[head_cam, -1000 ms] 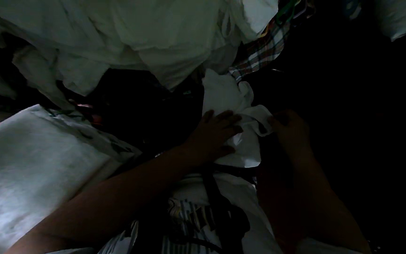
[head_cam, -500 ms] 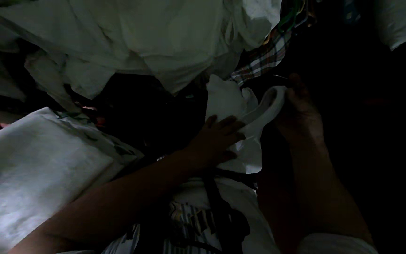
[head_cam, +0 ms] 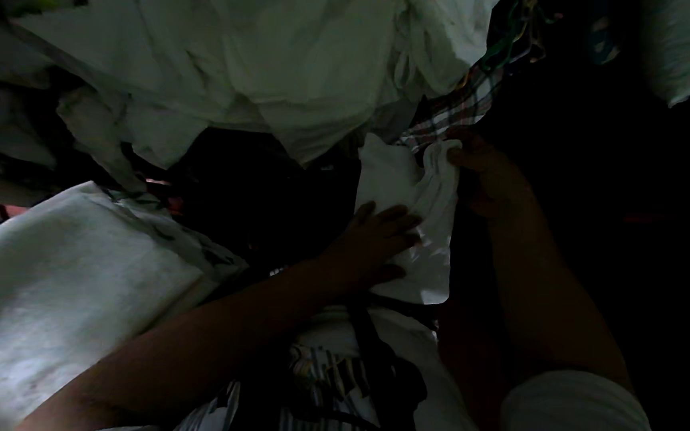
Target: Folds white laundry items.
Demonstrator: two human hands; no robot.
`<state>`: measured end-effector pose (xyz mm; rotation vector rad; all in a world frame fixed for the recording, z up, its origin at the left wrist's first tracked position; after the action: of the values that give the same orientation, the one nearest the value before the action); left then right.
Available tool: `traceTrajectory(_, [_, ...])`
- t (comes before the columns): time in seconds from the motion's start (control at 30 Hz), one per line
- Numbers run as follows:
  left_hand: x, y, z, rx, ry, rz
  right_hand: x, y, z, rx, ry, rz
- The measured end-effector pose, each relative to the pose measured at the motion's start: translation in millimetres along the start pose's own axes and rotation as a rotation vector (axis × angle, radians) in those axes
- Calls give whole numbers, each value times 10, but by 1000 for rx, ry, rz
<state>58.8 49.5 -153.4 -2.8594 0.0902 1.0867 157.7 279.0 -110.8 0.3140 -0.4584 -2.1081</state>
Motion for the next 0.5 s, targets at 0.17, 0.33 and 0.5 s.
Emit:
traceTrajectory(0.17, [-23, -13, -25, -3, 16, 11, 119, 22, -41, -66, -180, -202])
traceTrajectory(0.33, [-72, -12, -42, -54, 82, 49, 99, 74, -178, -220, 96, -472])
traceTrajectory(0.5, [-322, 178, -241, -333, 233, 44, 296, 1049, -154, -108, 504, -341])
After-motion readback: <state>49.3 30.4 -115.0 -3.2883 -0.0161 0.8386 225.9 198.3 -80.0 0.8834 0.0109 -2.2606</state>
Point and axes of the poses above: each hand's wrist, its own y-axis away from the middle knuckle, its own x-axis out of the palm, z = x × y, the point moved 1 cm from there along -y, towards the middle knuckle, and after that the axes turned 10 degrees about y, right-handed, at the moved point
